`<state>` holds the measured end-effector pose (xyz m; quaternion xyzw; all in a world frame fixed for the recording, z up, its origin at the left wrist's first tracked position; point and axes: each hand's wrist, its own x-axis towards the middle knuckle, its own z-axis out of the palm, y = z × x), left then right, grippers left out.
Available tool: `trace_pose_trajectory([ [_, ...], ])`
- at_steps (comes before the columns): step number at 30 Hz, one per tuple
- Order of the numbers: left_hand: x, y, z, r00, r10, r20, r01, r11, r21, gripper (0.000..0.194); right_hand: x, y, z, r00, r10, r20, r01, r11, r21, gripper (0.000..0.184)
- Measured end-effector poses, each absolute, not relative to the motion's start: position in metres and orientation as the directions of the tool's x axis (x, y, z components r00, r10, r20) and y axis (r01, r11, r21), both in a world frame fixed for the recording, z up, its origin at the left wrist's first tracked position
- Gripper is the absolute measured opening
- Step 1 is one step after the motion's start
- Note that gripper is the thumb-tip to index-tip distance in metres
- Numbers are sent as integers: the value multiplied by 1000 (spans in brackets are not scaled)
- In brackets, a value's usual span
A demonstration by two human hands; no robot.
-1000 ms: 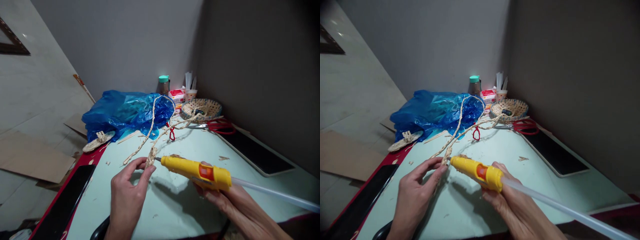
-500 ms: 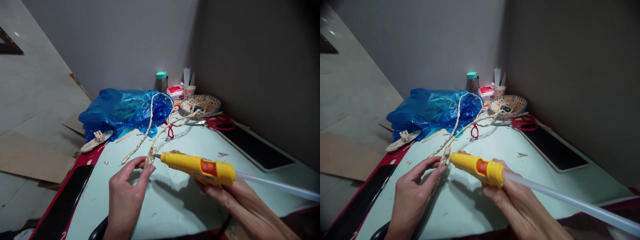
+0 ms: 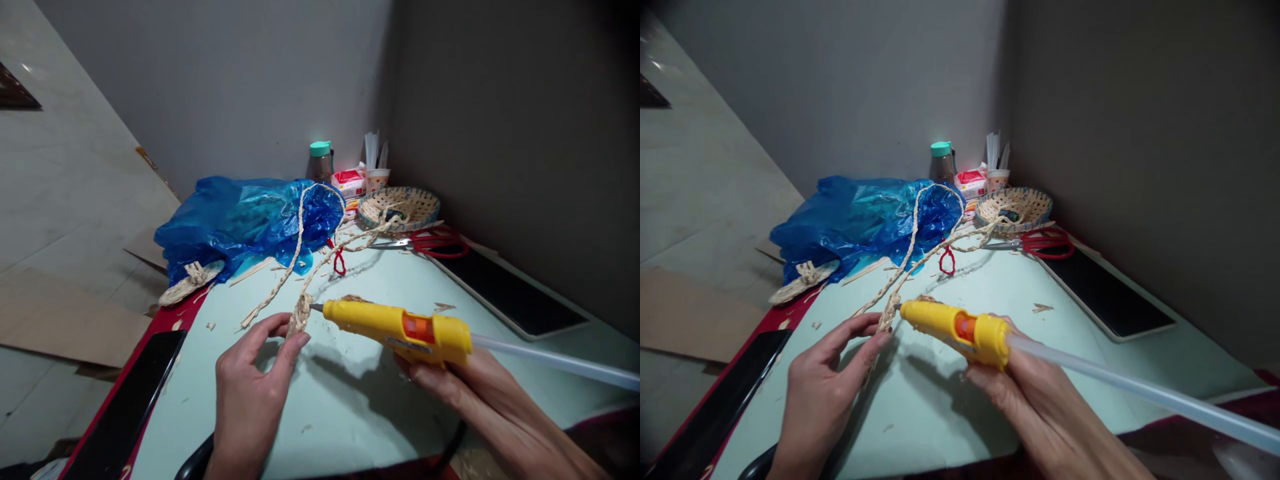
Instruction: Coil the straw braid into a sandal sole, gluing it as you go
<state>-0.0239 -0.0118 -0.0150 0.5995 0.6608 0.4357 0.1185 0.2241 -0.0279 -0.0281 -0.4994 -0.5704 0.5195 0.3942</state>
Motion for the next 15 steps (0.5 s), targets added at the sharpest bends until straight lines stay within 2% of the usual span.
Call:
trace_pose_trajectory([
  [5, -28, -12, -17, -201, 908, 368, 726, -114, 678, 22, 219, -28, -16, -156, 980, -121, 275, -75, -958, 50],
  [9, -29, -14, -17, -179, 909, 376, 742, -126, 658, 23, 222, -26, -18, -199, 979, -43, 269, 12, -963, 47],
  [15, -24, -14, -17, -232, 899, 372, 706, -107, 700, 22, 227, -23, -23, -193, 979, -60, 329, 7, -944, 47],
])
